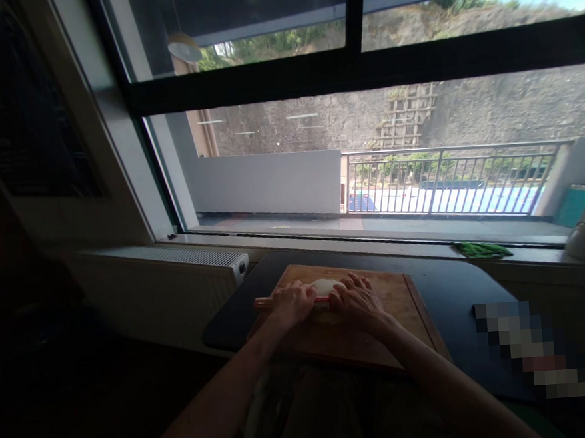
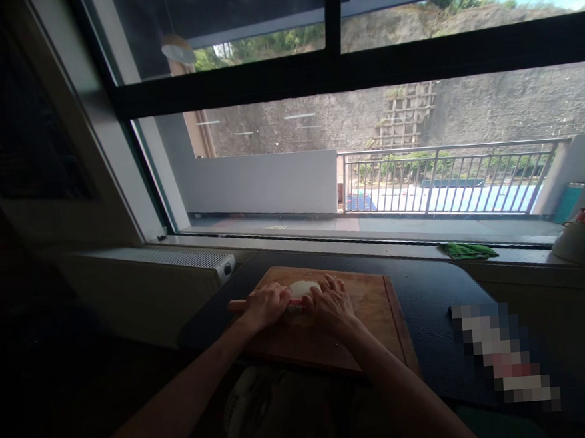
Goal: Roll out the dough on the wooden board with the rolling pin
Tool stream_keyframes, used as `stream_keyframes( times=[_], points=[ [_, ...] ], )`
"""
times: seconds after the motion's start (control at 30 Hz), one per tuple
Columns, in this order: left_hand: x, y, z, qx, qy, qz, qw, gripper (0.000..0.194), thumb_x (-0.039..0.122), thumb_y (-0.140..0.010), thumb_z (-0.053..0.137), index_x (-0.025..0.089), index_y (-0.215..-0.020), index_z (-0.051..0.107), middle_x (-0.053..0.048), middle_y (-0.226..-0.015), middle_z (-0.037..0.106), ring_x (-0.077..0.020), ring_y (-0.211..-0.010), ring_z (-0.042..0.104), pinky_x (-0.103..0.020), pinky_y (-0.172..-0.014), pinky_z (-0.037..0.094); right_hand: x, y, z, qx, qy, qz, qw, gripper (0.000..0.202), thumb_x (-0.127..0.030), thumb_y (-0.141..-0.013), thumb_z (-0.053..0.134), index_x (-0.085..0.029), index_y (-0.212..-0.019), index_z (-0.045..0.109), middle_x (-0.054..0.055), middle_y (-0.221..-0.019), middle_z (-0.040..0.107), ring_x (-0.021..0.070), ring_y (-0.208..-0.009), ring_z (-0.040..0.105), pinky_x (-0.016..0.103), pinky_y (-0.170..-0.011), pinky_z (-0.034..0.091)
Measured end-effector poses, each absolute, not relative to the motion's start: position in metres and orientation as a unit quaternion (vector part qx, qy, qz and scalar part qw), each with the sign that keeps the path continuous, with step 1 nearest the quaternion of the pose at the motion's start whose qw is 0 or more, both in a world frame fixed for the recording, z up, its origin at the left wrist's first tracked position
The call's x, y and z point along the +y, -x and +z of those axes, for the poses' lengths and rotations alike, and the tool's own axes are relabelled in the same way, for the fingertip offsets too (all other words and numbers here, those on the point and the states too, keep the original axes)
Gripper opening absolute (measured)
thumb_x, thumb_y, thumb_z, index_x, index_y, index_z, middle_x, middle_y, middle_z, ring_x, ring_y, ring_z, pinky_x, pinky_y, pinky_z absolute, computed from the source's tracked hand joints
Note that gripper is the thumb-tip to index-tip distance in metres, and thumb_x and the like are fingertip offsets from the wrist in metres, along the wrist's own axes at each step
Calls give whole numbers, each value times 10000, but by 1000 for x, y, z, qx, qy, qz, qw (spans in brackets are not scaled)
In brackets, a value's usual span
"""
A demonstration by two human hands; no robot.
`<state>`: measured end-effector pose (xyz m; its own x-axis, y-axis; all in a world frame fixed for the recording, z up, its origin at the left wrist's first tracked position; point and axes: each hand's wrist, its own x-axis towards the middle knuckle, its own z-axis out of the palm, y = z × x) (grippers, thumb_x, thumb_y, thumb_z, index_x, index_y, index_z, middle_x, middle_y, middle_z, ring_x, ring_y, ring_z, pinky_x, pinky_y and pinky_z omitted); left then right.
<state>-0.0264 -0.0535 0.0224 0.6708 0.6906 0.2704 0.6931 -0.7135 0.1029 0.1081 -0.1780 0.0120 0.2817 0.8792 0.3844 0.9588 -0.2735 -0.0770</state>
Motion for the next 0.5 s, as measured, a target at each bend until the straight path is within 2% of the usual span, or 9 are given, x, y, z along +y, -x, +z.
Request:
stream_keyframes(
  times=[0.27, 0.5],
  points=[
    [-68, 47, 14, -358, 917, -172, 24, 512, 501, -936, 210, 224, -946, 641, -59, -957, 660, -225, -837, 618, -344, -738, 411, -186, -99, 13, -609, 761, -152, 163, 424, -448, -957, 215, -259, -1015, 590, 37, -1200, 570, 188, -1303, 279, 392, -1043, 164],
    [-76, 48, 9, -340, 917, -208, 36, 495, 492, -939, 224, 215, -906, 632, -59, -945, 651, -220, -832, 604, -351, -762, 407, -198, -100, 13, -614, 757, -157, 160, 390, -412, -960, 242, -260, -1018, 596, 27, -1195, 572, 192, -1309, 274, 379, -1053, 158]
  ],
)
